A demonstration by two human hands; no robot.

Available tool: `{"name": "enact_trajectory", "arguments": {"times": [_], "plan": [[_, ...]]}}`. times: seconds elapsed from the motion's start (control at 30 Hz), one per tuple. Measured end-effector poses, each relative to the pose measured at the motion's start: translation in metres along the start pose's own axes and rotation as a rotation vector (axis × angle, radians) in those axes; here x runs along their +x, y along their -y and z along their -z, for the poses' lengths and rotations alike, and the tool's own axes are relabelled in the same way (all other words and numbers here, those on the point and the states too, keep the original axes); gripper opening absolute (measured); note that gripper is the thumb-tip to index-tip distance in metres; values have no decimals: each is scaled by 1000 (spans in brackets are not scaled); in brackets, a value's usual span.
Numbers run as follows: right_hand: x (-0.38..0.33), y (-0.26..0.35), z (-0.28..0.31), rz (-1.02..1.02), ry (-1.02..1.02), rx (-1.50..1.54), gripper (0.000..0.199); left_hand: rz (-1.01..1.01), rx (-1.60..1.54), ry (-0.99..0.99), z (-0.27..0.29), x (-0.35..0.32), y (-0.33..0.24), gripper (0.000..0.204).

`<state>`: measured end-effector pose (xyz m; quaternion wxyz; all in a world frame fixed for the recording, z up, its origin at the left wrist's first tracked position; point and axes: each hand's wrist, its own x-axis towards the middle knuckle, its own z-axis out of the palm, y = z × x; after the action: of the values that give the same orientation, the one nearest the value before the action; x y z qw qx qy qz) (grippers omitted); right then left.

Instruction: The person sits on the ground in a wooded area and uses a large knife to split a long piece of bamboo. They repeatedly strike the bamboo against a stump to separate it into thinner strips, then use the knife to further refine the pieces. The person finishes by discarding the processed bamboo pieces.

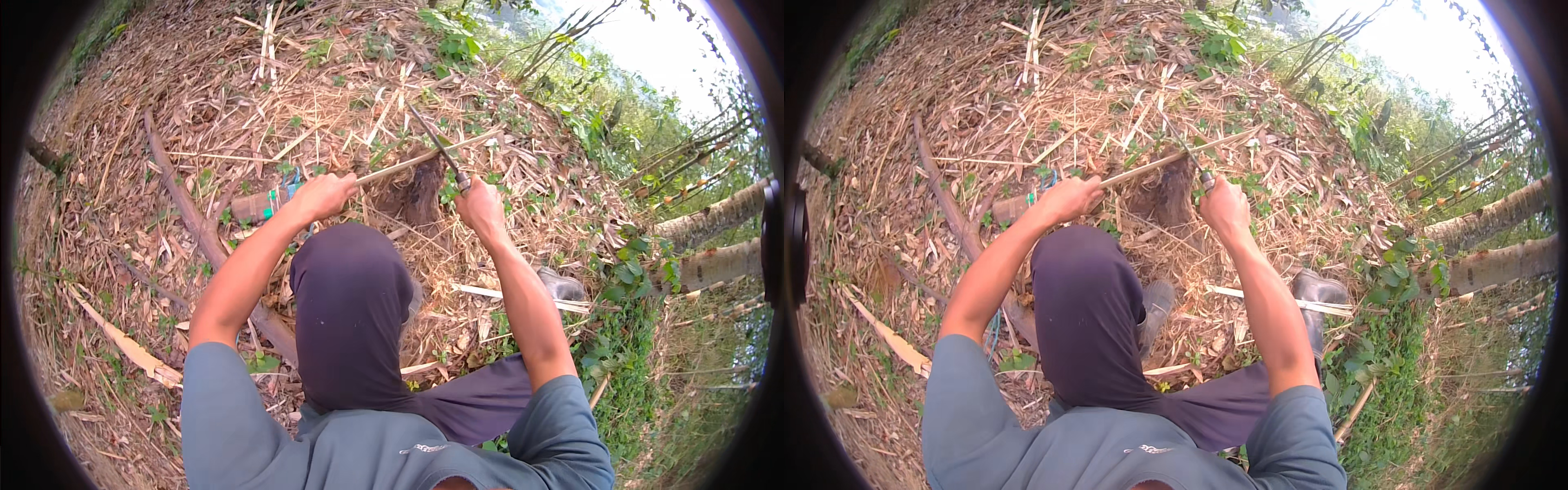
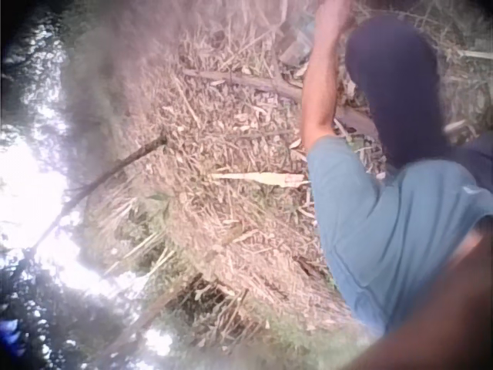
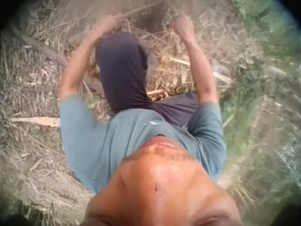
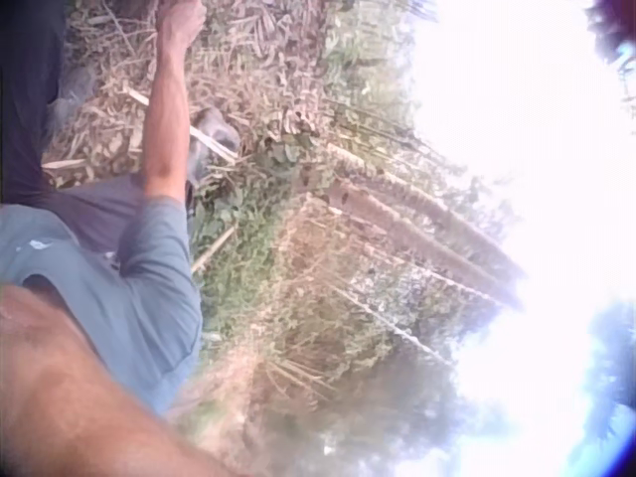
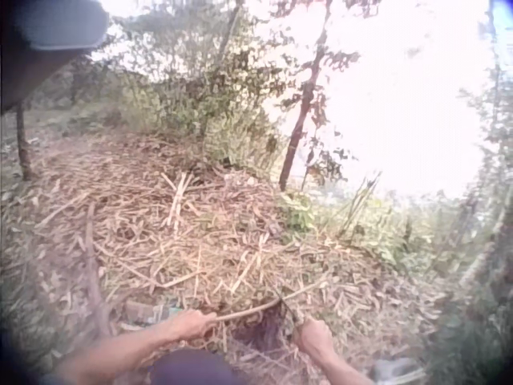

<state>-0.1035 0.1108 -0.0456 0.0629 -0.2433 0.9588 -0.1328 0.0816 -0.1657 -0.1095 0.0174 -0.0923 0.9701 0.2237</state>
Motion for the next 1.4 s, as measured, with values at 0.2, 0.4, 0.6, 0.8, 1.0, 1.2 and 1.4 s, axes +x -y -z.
{"name": "enact_trajectory", "arguments": {"times": [0.2, 0.4, 0.6, 0.8, 1.0, 1.2, 1.4], "plan": [[-28, -20, 0, -116, 117, 266, 30, -36, 209, -99, 2, -35, -26, 28], [-40, -38, -24, -231, 220, 746, 21, 59, 137, -373, -30, -35, -18, 36], [-40, -25, -18, -46, -94, 259, 27, 40, 123, -433, -27, -14, -5, 40], [-29, -20, -13, 20, -173, 128, 37, -25, 315, -422, -40, -3, -15, 33], [-29, -12, -9, 14, -107, 9, 44, -29, 327, -451, -55, 10, -22, 31], [-20, -18, -11, -38, -7, -78, 57, 93, 174, -297, -51, 20, -32, 37], [-25, -16, -9, 8, -33, -53, 62, 168, -482, 158, -20, 18, -16, 41]]}}
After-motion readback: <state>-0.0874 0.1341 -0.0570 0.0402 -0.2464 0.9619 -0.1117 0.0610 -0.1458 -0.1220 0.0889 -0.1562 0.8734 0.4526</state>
